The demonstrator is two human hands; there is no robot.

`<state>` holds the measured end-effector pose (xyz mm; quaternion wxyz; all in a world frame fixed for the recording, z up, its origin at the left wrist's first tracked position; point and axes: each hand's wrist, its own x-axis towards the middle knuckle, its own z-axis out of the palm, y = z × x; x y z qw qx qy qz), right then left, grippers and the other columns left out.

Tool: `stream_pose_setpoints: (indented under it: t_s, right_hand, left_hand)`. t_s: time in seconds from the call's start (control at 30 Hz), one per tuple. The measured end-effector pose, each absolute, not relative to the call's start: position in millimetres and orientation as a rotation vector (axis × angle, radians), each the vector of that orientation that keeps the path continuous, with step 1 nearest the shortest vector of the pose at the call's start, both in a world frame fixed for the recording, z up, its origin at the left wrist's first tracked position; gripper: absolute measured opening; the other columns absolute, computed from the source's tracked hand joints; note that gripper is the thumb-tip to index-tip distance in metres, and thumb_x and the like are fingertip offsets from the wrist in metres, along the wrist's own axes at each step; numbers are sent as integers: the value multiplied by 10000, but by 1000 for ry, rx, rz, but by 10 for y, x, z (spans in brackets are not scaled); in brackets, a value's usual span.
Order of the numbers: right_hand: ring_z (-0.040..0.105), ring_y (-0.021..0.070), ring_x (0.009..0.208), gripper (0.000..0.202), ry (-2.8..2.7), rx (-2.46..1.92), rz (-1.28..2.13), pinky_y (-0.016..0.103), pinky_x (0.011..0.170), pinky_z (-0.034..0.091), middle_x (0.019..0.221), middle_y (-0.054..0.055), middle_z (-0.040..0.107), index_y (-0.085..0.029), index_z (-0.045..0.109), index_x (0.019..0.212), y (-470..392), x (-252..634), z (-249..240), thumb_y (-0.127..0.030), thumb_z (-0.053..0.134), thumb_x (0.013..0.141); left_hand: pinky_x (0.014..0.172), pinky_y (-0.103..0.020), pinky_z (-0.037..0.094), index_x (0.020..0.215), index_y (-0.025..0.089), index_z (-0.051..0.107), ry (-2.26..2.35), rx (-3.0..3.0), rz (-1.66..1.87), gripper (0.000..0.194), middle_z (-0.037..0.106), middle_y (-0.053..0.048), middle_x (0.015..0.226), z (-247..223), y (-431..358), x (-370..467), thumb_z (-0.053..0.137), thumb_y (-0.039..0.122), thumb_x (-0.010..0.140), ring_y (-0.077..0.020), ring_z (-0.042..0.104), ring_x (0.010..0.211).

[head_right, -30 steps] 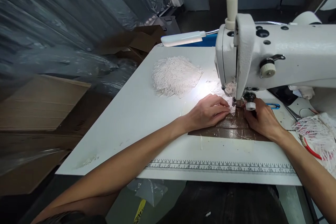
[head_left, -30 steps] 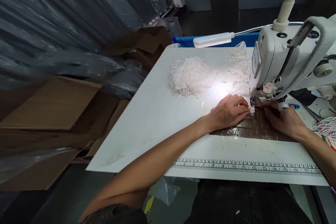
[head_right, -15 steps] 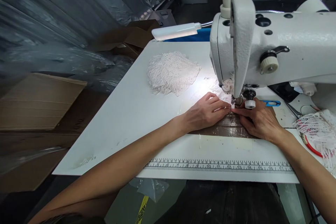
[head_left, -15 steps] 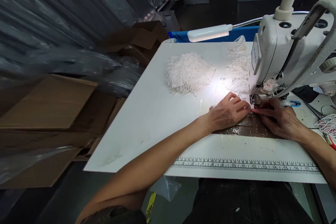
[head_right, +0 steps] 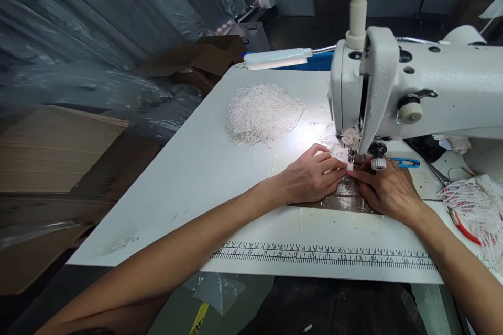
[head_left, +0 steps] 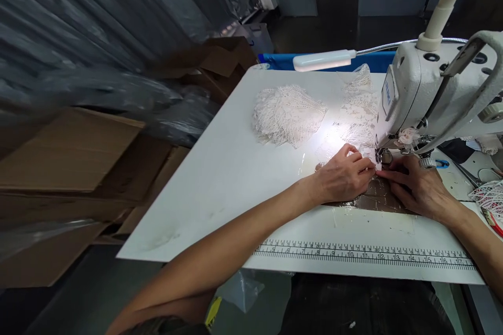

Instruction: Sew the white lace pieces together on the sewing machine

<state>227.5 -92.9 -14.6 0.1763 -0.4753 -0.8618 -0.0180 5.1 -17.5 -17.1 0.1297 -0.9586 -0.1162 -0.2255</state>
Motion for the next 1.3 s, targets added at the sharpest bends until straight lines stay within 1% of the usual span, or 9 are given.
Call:
stream_pose_setpoints:
  t_s: [0.23,0.37,0.5,0.67,0.83,0.93,1.07,1.17,1.3]
  right_hand:
    - [583,216,767,363,-2455,-1518,-22,313,593,437,1000,113,628,-276,664,1202,-938,2226,-138,-303,419,936]
    - [574,236,765,389,-2458,-1523,-101,329,596,414,977,137,623,-228,645,1194,-923,2163,-141,-318,359,947]
    - [566,260,802,399,-2435,-1596,-171,353,620,413,1029,138,611,-226,621,1181,-938,2087,-174,-311,310,946]
    - [548,234,732,398,-2402,-1683,-253,401,662,426,1035,128,611,-258,591,1206,-969,2044,-200,-293,316,920]
    - [577,214,709,375,-2396,-1600,-86,403,698,472,970,129,642,-217,598,1205,-957,2150,-134,-307,360,929]
    - [620,251,855,368,-2261,-1541,170,405,737,505,1054,140,646,-189,615,1168,-907,2277,-121,-337,350,960]
    - [625,270,940,355,-2051,-1621,457,393,758,526,936,104,680,-191,650,927,-794,2380,-102,-365,344,973]
    - [633,269,908,355,-1991,-1638,456,381,729,533,887,100,675,-201,620,855,-756,2384,-40,-393,343,964]
    - [628,296,877,330,-2024,-1691,229,401,691,536,891,122,647,-201,616,981,-821,2446,54,-445,398,933]
  left_hand:
    - [897,-405,438,971,170,657,-380,-2822,-633,230,685,-40,1023,-142,-170,29,433,213,939,-152,586,776]
    - [943,-446,418,1034,155,654,-401,-2899,-543,284,662,-68,1116,-119,-138,5,397,253,961,-174,595,840]
    - [945,-458,403,1073,159,650,-441,-2962,-485,302,637,-79,1188,-122,-105,-14,401,287,961,-198,592,898]
    - [923,-445,393,1093,140,640,-457,-3013,-457,330,623,-91,1219,-119,-80,-20,385,297,957,-210,580,930]
    - [844,-417,399,1189,128,592,-525,-3052,-398,371,596,-111,1254,-93,-71,-15,401,338,950,-216,570,911]
    - [815,-408,389,1213,124,578,-561,-3048,-380,400,597,-116,1247,-86,-62,-11,391,367,955,-218,561,904]
    - [851,-406,377,1209,135,580,-575,-3071,-364,400,604,-111,1224,-86,-42,-7,407,382,946,-209,557,905]
    - [857,-407,375,1209,132,580,-591,-3069,-345,407,604,-113,1224,-87,-37,-6,409,386,940,-212,558,915]
    - [864,-418,379,1228,106,567,-591,-3055,-360,438,596,-119,1249,-85,-47,-7,394,393,947,-222,556,945]
